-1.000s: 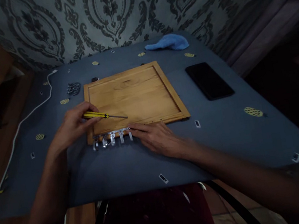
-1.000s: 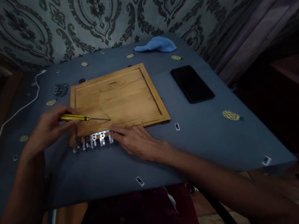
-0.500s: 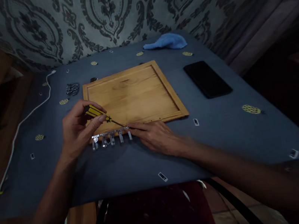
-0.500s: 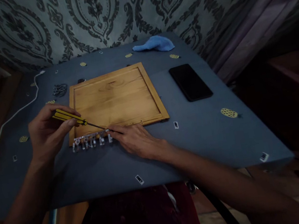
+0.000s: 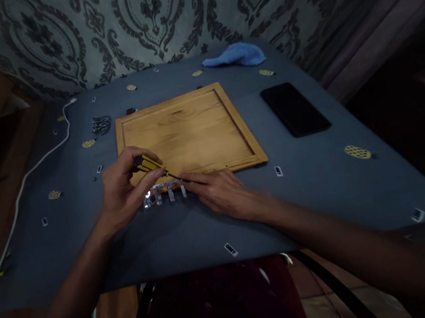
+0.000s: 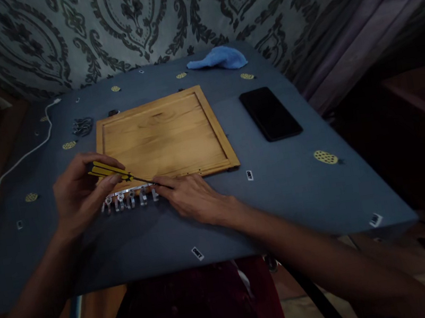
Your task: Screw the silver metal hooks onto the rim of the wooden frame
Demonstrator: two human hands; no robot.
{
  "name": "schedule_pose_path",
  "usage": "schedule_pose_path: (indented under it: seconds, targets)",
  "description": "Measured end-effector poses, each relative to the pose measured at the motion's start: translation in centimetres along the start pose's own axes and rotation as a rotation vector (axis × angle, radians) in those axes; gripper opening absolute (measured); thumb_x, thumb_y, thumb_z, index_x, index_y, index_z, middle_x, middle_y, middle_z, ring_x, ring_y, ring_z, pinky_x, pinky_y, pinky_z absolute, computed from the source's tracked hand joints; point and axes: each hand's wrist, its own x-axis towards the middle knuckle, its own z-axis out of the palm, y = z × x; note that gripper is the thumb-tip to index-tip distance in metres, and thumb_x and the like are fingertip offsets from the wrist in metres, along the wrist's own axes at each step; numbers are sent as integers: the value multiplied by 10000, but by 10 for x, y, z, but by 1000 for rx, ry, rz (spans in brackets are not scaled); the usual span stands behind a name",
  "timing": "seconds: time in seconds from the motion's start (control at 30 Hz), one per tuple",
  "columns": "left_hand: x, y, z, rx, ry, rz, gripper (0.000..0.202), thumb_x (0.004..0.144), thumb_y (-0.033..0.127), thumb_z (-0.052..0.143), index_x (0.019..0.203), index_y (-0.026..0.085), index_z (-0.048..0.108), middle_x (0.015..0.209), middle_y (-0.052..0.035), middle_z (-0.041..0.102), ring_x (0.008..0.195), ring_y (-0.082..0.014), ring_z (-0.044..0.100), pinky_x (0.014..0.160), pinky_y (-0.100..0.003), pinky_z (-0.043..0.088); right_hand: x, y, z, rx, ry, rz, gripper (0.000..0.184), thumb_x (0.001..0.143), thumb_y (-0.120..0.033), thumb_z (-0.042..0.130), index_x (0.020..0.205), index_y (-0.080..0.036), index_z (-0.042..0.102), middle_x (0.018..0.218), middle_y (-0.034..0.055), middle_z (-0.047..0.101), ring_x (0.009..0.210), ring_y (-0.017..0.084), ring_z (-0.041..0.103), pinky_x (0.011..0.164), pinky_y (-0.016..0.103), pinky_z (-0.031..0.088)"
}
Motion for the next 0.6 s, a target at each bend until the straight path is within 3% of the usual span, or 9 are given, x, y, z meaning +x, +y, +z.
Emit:
schedule_pose_path:
  seconds: [0.3, 0.6]
  targets:
    - [7, 8, -1, 79, -72, 95, 161, 964, 318, 638, 1066, 194, 627, 949, -30, 689, 833, -144, 676, 752, -271, 550, -2, 2, 3, -35, 21, -16, 518, 900, -47, 536, 1389, -191, 632, 1435, 97, 651, 1005, 235, 753, 677, 313, 578]
    - [31, 22, -2, 173, -208, 201, 350, 943, 233, 638, 1287, 212, 577, 1200, -70, 683, 860, -150, 683, 811, -291, 583, -2, 3, 3, -43, 38, -16, 559, 867, -26, 519, 1385, -201, 636, 1424, 84, 661, 1000, 232, 742, 660, 315, 553]
